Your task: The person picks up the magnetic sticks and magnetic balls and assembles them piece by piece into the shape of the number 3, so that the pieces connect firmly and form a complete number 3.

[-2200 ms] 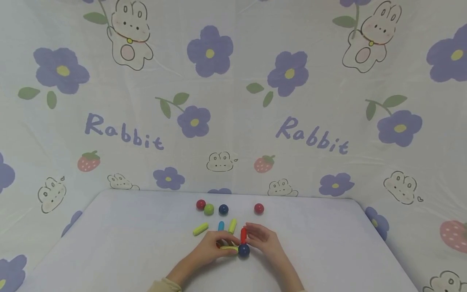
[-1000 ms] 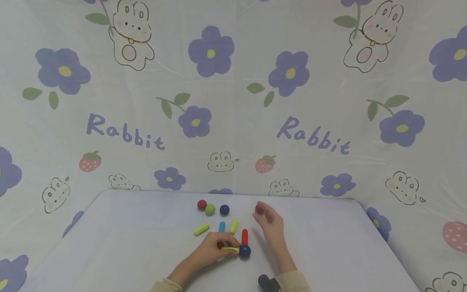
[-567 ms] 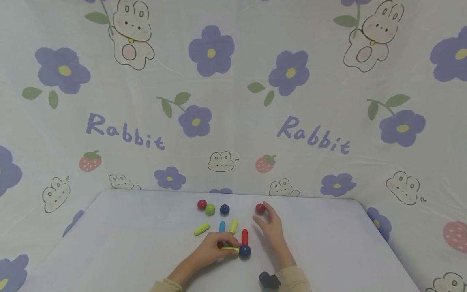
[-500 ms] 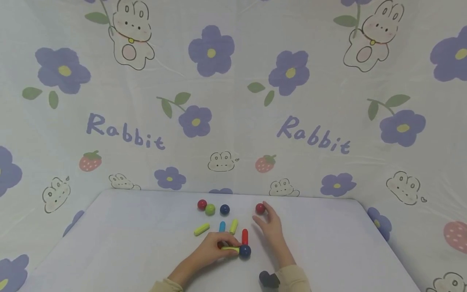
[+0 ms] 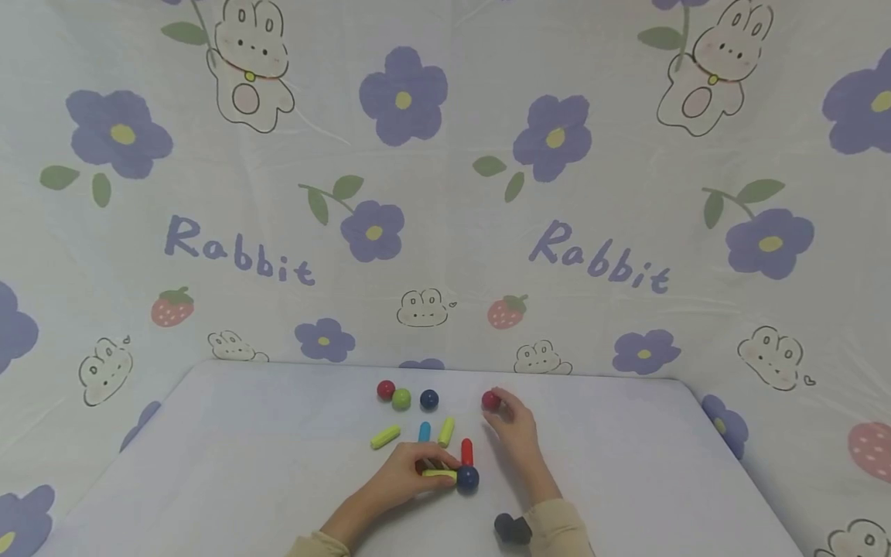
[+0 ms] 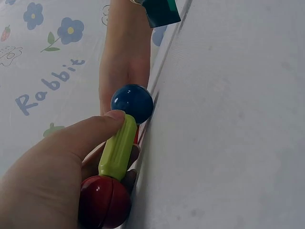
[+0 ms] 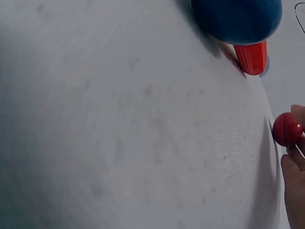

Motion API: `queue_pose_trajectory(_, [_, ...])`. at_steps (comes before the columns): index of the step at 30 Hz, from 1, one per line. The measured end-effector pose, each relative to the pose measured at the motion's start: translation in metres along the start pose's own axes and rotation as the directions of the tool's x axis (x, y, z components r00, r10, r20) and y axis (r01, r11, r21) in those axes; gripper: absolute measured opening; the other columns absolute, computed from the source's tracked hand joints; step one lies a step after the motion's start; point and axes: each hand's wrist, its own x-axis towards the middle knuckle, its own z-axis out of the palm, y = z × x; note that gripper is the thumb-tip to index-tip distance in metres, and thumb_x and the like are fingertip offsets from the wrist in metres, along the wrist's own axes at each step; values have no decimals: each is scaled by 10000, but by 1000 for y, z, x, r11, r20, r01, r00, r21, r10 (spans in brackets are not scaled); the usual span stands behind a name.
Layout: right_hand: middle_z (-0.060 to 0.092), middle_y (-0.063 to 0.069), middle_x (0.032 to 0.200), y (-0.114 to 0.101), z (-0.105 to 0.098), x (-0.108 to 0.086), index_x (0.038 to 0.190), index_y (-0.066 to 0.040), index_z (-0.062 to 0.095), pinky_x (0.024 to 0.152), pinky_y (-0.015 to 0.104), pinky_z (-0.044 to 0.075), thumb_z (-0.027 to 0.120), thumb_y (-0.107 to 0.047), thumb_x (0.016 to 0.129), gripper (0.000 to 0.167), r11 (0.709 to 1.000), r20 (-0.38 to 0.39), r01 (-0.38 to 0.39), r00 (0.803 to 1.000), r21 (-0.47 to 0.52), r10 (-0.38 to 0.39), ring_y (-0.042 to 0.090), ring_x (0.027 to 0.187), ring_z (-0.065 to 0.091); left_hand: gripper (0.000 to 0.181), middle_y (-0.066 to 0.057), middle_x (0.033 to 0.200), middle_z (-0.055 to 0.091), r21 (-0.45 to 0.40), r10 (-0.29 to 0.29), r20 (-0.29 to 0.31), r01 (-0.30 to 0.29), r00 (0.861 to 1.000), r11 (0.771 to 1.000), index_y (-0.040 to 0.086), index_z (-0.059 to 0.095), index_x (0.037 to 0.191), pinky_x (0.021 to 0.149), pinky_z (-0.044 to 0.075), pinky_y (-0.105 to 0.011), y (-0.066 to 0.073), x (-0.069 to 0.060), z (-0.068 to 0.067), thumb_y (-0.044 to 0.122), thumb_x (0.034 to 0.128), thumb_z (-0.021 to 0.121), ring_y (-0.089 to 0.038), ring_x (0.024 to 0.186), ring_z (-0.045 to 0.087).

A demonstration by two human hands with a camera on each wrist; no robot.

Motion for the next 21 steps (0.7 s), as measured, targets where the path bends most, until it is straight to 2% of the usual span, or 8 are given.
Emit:
queue_pose_trajectory(5, [501, 202, 1203, 2, 0, -3, 1156, 42, 539, 879, 322, 399, 652, 42, 774, 399, 996, -35, 46, 998, 82, -43, 319, 1141, 449, 227, 135, 856, 637, -8, -24, 0, 24, 1000, 1000, 261, 682, 962, 672, 484, -247, 0, 0, 0, 324, 745, 710, -70, 764, 573])
queue_pose_trajectory(10, [544, 190, 1151, 4, 1, -3, 1102, 44, 562, 847, 274, 420, 673, 57, 746, 373, 991, -58, 37, 998, 130, -30, 290, 1104, 491, 231, 141, 853, 636, -4, -47, -2, 47, 999, 999, 279, 683, 952, 671, 482, -244, 0, 0, 1, 342, 732, 714, -71, 752, 568])
queue_pose_trajectory(15, [570, 172, 1116, 2, 3, -2, 1056, 38, 562, 838, 251, 426, 679, 61, 737, 341, 991, -69, 4, 998, 132, 5, 260, 1085, 509, 236, 148, 854, 639, 15, -39, -3, 39, 999, 999, 279, 684, 958, 657, 482, -240, -1, 0, 1, 341, 733, 714, -68, 738, 563])
queue_pose_trajectory(21, [581, 156, 1099, 3, 2, -3, 1078, 23, 576, 832, 267, 434, 675, 47, 749, 345, 996, -75, 10, 997, 86, -4, 254, 1067, 522, 224, 174, 832, 633, 72, -26, -14, 27, 1000, 997, 284, 689, 939, 629, 472, -226, -3, 0, 1, 369, 733, 704, -56, 718, 544])
